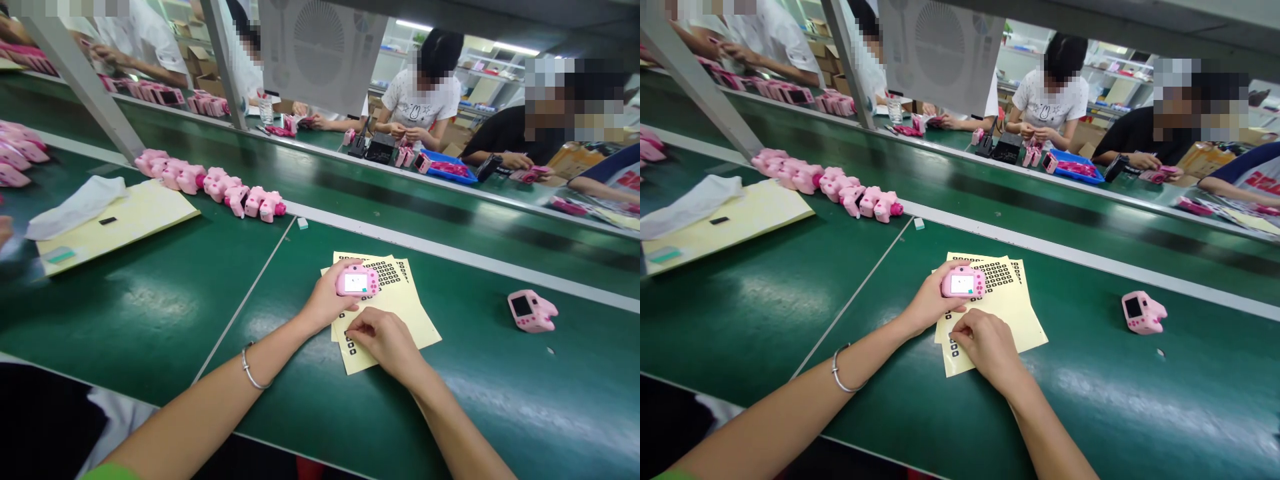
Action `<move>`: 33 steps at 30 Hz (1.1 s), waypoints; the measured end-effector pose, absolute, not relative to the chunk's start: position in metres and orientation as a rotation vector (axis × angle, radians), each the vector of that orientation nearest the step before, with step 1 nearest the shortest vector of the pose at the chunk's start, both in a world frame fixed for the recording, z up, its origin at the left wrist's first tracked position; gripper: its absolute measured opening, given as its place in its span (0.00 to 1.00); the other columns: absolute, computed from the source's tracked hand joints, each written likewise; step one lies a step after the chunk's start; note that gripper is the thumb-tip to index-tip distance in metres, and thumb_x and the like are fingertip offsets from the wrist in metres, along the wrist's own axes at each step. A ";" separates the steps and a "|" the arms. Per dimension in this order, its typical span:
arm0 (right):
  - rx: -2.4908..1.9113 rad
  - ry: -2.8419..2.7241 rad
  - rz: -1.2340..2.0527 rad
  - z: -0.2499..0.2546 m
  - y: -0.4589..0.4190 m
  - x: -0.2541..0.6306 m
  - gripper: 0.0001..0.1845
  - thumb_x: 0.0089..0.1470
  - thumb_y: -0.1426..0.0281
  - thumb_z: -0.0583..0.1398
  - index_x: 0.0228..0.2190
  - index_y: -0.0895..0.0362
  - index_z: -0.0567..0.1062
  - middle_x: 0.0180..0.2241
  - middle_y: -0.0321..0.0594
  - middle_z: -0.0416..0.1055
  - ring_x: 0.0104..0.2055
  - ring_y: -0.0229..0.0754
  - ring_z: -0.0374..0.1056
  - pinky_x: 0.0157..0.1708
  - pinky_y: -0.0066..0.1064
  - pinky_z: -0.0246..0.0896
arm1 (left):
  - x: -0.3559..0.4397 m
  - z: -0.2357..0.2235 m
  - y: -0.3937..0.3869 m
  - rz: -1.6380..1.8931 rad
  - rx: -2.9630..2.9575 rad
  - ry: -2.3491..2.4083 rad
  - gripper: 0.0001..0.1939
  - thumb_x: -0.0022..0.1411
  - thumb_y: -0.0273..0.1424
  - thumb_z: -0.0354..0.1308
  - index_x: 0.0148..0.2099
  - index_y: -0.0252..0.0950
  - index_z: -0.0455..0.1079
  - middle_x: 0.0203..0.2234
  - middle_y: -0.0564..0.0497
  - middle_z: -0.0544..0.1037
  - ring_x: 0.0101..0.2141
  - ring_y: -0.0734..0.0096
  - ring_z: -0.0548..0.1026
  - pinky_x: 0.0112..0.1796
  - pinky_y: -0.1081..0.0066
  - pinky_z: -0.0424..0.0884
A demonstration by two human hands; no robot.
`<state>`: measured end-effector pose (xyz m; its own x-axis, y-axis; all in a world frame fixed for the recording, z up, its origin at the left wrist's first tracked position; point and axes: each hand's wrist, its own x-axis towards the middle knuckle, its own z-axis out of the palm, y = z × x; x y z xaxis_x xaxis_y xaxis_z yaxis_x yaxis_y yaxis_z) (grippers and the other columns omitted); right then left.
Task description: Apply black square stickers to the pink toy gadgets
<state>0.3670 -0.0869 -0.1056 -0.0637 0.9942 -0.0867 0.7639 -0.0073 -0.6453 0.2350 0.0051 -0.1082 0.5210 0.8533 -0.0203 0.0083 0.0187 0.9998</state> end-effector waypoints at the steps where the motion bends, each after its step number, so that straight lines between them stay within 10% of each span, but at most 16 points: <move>1: -1.815 -1.877 0.771 -0.106 -0.087 0.366 0.06 0.54 0.68 0.60 0.27 0.53 0.77 0.31 0.35 0.75 0.33 0.40 0.69 0.33 0.30 0.55 | 0.235 -0.108 0.005 0.784 1.413 0.811 0.36 0.46 0.18 0.61 0.58 0.44 0.64 0.52 0.47 0.68 0.44 0.65 0.71 0.28 0.77 0.77; 24: -1.801 -1.989 0.755 -0.105 -0.091 0.364 0.05 0.58 0.70 0.54 0.31 0.56 0.69 0.34 0.38 0.71 0.35 0.39 0.65 0.33 0.29 0.53 | 0.235 -0.103 0.003 0.775 1.449 0.820 0.35 0.46 0.17 0.61 0.57 0.43 0.65 0.53 0.48 0.69 0.46 0.65 0.71 0.32 0.76 0.76; 33: -1.639 -1.670 0.651 -0.088 -0.084 0.385 0.09 0.62 0.64 0.52 0.34 0.56 0.67 0.33 0.37 0.67 0.32 0.36 0.62 0.32 0.28 0.55 | 0.235 -0.113 0.005 0.878 1.731 0.752 0.33 0.46 0.16 0.59 0.56 0.43 0.66 0.52 0.50 0.70 0.52 0.67 0.69 0.54 0.63 0.68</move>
